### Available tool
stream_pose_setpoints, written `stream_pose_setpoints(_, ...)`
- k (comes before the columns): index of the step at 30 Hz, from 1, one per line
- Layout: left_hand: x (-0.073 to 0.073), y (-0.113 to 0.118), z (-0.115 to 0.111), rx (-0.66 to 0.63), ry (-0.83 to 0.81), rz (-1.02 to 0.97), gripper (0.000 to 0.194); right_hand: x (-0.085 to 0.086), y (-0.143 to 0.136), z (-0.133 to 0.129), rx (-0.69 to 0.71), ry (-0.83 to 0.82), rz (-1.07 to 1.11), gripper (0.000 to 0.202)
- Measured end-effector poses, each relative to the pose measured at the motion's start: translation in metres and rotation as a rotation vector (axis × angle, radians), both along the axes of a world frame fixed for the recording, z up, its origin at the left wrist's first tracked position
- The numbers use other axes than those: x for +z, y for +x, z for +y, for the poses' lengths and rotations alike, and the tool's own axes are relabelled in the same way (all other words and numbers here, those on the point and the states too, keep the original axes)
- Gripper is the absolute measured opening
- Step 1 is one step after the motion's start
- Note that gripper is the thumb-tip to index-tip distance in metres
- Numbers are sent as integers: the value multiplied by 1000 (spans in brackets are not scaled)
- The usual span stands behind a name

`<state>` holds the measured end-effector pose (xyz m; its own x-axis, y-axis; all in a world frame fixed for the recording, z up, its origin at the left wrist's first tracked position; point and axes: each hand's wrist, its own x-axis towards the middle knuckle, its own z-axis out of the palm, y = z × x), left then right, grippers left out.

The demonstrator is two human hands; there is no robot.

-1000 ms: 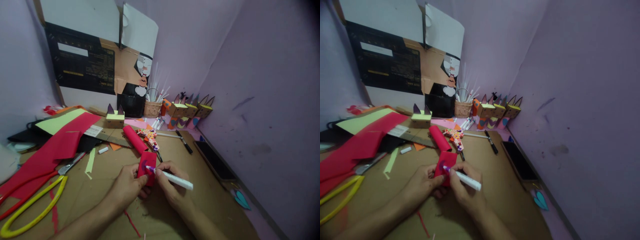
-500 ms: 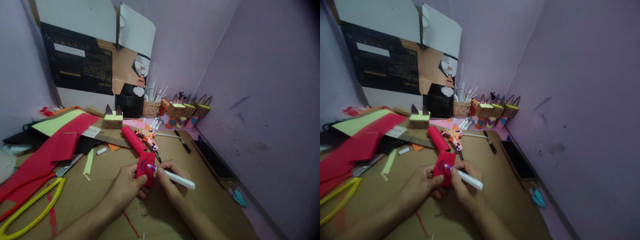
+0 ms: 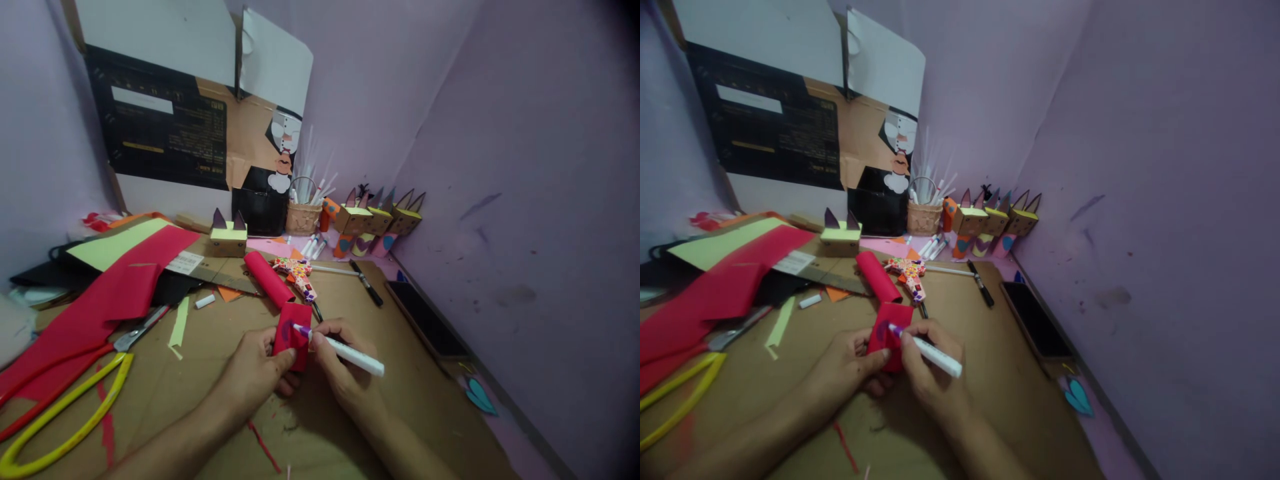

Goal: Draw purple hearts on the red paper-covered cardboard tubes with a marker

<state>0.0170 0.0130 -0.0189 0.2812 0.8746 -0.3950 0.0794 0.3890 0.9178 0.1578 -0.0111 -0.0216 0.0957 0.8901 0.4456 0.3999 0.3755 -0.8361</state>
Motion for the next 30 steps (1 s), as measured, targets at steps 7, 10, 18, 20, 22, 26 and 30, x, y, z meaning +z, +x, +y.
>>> stream_pose_setpoints(7, 0, 0, 0, 1, 2, -10, 24, -2, 0, -1, 26, -45, -21, 13)
stream_pose_setpoints(10, 0, 0, 0, -5, 2, -14, 24, -1, 1, -1, 25, -37, -45, 13)
stream_pose_setpoints(18, 3, 2, 0, 1, -11, 15, 20, -2, 1, -2, -30, -9, 22, 13)
stream_pose_setpoints(20, 3, 2, 0, -1, -3, 9, 21, -3, 0, -1, -44, -25, 22, 13)
stream_pose_setpoints(22, 3, 1, 0, -3, 7, 0, 21, -3, 0, -1, -46, -36, 12, 13)
stream_pose_setpoints(26, 1, 1, 0, -7, 15, -17, 23, -2, 0, 0, -30, -31, 0, 13)
stream_pose_setpoints(30, 3, 1, -1, -9, 3, -10, 22, -1, 0, -1, -4, -23, -11, 12)
